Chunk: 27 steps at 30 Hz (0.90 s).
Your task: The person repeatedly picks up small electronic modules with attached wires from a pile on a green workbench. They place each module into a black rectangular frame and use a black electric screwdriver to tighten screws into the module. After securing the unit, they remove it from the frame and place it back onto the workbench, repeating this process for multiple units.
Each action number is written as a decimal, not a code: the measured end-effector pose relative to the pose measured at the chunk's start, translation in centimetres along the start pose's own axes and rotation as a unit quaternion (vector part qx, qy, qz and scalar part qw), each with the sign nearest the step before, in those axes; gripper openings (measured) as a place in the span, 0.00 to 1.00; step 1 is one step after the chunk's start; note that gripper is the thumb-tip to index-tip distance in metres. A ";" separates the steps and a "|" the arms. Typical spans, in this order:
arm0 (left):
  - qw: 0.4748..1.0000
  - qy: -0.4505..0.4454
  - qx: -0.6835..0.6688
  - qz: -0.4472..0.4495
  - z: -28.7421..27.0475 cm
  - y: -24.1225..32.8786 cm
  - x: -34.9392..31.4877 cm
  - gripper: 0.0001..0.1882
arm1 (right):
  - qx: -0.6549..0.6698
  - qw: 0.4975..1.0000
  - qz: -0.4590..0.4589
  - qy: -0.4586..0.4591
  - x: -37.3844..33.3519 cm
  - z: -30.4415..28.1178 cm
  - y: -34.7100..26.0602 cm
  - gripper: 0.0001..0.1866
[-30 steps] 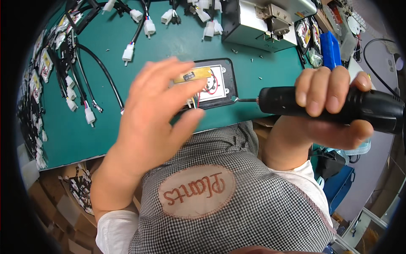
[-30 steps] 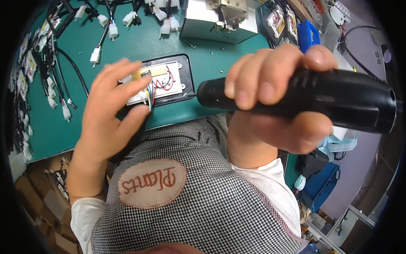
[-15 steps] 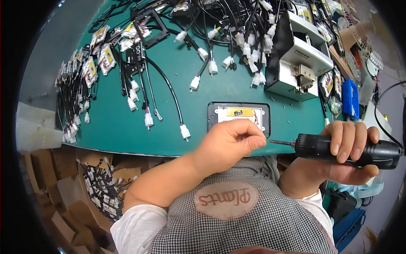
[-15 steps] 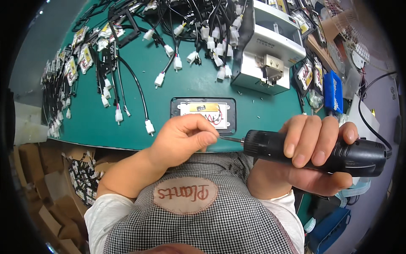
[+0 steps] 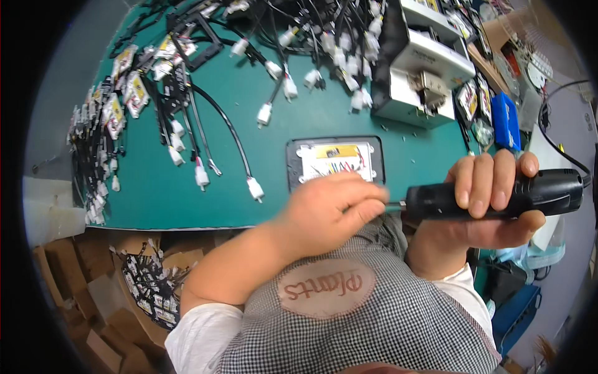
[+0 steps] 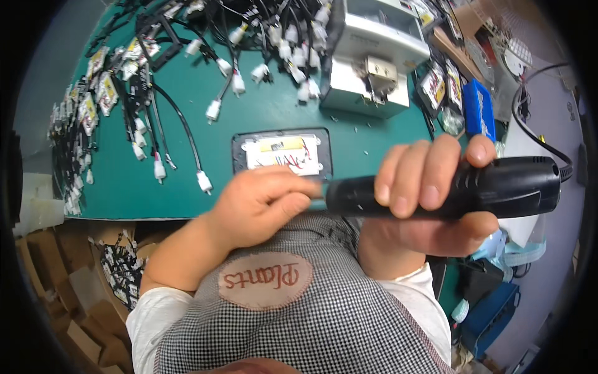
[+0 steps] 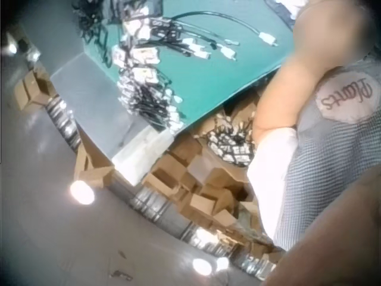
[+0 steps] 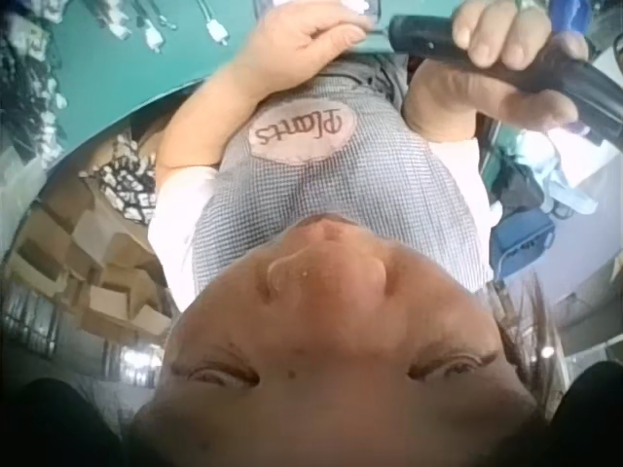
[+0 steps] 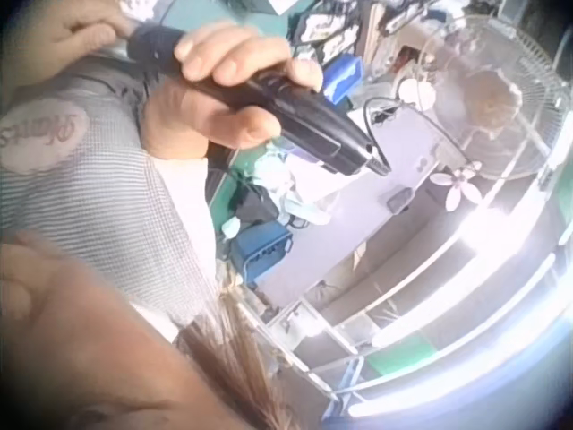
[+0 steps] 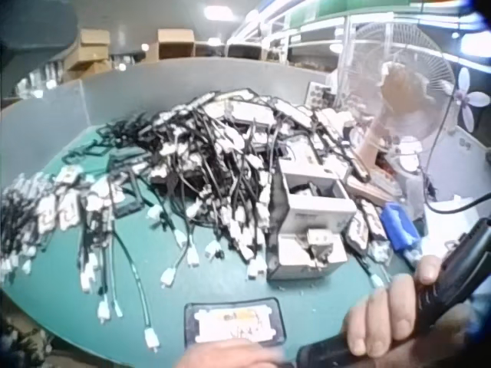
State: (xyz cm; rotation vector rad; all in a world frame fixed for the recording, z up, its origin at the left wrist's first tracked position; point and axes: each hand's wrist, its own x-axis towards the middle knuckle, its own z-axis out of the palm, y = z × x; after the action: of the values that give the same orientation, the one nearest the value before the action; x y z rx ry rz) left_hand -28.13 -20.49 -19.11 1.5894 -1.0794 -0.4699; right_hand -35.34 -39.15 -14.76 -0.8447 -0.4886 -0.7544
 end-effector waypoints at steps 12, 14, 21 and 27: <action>0.907 0.059 0.416 -0.001 0.3 -3.2 -0.2 0.14 | -0.222 0.970 -0.003 -0.104 -1.2 -3.4 2.2 0.30; 0.902 0.066 0.427 -0.012 0.4 -3.3 -0.2 0.13 | -0.252 0.965 0.010 -0.073 -1.3 -3.0 2.4 0.30; 0.909 0.067 0.410 -0.026 0.5 -3.6 -0.2 0.13 | -0.271 0.960 0.053 -0.047 -1.5 -3.4 3.2 0.29; 0.910 0.066 0.407 -0.031 0.3 -3.4 -0.2 0.13 | -0.247 0.956 0.098 -0.127 -0.4 -2.9 3.9 0.29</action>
State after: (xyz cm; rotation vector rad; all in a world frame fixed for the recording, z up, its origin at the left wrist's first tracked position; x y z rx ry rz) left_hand -27.10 -20.58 -22.41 2.3470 -1.1948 0.0866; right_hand -32.33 -39.61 -18.57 -1.4490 -0.4409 -0.5920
